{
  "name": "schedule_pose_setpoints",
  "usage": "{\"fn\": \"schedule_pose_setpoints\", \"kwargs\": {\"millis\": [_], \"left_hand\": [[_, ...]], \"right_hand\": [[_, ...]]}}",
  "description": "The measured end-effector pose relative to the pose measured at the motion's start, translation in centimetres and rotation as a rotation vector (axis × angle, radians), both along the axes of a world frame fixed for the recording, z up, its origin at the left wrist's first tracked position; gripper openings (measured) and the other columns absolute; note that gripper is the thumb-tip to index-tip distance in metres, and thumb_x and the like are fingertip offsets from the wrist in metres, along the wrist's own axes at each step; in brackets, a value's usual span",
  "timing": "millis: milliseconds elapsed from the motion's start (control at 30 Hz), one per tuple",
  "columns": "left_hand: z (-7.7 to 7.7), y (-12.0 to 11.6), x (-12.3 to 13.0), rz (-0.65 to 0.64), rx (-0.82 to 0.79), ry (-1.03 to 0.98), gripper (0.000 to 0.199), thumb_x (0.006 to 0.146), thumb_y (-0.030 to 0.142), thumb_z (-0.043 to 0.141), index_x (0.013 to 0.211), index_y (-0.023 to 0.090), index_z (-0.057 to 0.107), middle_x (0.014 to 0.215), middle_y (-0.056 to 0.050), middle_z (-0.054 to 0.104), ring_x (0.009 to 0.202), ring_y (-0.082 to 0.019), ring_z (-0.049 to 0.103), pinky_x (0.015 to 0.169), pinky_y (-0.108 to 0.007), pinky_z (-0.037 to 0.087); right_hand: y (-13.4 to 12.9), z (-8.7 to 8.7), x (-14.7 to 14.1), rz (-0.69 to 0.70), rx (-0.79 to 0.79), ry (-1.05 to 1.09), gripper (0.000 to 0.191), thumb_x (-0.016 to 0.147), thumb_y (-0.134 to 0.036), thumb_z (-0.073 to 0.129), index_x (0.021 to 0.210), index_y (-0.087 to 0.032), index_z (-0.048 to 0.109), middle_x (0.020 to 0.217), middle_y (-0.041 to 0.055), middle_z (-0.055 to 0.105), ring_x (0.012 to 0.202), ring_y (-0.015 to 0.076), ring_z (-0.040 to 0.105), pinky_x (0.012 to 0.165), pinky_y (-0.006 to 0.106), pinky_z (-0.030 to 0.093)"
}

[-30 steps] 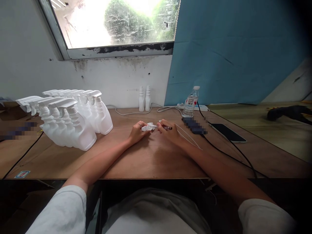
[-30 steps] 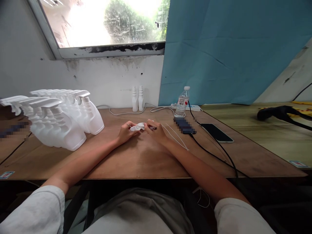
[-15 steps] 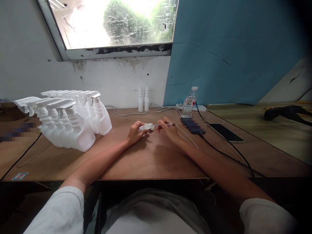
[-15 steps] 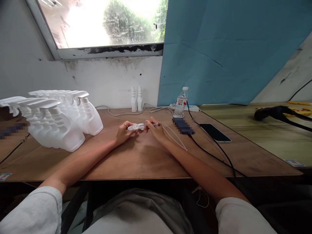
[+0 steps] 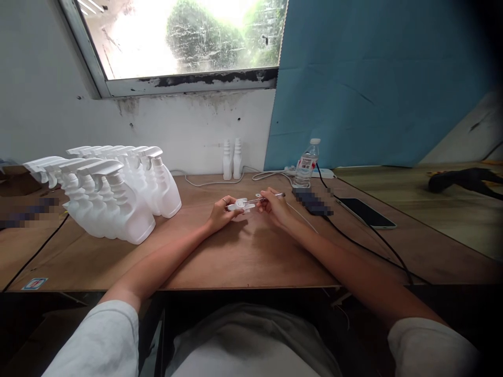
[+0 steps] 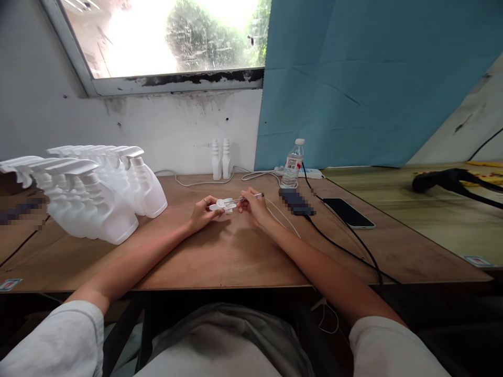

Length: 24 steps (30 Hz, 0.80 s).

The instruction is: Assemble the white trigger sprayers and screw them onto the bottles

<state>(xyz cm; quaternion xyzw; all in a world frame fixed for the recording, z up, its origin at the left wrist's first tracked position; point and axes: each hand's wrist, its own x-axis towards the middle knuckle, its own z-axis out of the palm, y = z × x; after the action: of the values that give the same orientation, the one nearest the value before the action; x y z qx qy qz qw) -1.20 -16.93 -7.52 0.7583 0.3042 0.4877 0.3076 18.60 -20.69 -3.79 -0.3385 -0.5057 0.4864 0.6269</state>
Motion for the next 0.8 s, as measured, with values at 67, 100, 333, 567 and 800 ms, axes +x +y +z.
{"fn": "schedule_pose_setpoints", "kwargs": {"millis": [67, 100, 333, 567, 800], "left_hand": [[-0.3, 0.2, 0.0, -0.019, -0.026, -0.006, 0.035, 0.073, 0.044, 0.074, 0.089, 0.015, 0.061, 0.077, -0.001, 0.066, 0.062, -0.012, 0.06, 0.057, -0.023, 0.046], [-0.4, 0.3, 0.0, -0.026, -0.036, -0.007, 0.037, 0.073, 0.045, 0.074, 0.089, 0.015, 0.061, 0.078, -0.001, 0.066, 0.062, -0.012, 0.06, 0.056, -0.022, 0.046], [-0.4, 0.4, -0.1, -0.04, -0.045, 0.021, 0.039, 0.073, 0.048, 0.074, 0.092, 0.015, 0.065, 0.08, -0.001, 0.066, 0.062, -0.01, 0.056, 0.055, -0.02, 0.042], [-0.2, 0.2, -0.1, -0.003, -0.037, 0.021, 0.04, 0.076, 0.05, 0.072, 0.095, 0.015, 0.067, 0.086, -0.003, 0.07, 0.068, -0.012, 0.06, 0.061, -0.022, 0.045], [0.1, 0.1, -0.2, 0.057, -0.034, 0.016, 0.039, 0.077, 0.05, 0.07, 0.094, 0.014, 0.069, 0.086, -0.005, 0.072, 0.072, -0.015, 0.064, 0.063, -0.023, 0.047]], "right_hand": [[0.1, 0.0, 0.0, 0.009, -0.041, 0.037, 0.037, 0.07, -0.038, 0.072, 0.066, -0.022, 0.039, 0.053, -0.004, 0.059, 0.044, 0.0099, 0.051, 0.042, 0.021, 0.038], [0.1, 0.0, 0.0, 0.018, -0.064, 0.05, 0.038, 0.069, -0.038, 0.073, 0.067, -0.022, 0.039, 0.053, -0.004, 0.059, 0.044, 0.0097, 0.051, 0.041, 0.021, 0.038], [0.7, -0.6, 0.0, 0.087, -0.174, 0.08, 0.039, 0.062, -0.044, 0.078, 0.069, -0.021, 0.047, 0.055, -0.0035, 0.058, 0.044, 0.0075, 0.049, 0.042, 0.02, 0.038], [0.4, -0.9, -0.5, 0.028, -0.088, 0.027, 0.04, 0.069, -0.054, 0.073, 0.074, -0.021, 0.051, 0.065, -0.0014, 0.063, 0.044, 0.0078, 0.048, 0.039, 0.021, 0.031], [-0.8, -0.6, -0.9, -0.11, 0.132, -0.176, 0.034, 0.078, -0.052, 0.067, 0.07, -0.022, 0.054, 0.061, -0.0024, 0.06, 0.045, 0.0093, 0.047, 0.045, 0.024, 0.034]]}}
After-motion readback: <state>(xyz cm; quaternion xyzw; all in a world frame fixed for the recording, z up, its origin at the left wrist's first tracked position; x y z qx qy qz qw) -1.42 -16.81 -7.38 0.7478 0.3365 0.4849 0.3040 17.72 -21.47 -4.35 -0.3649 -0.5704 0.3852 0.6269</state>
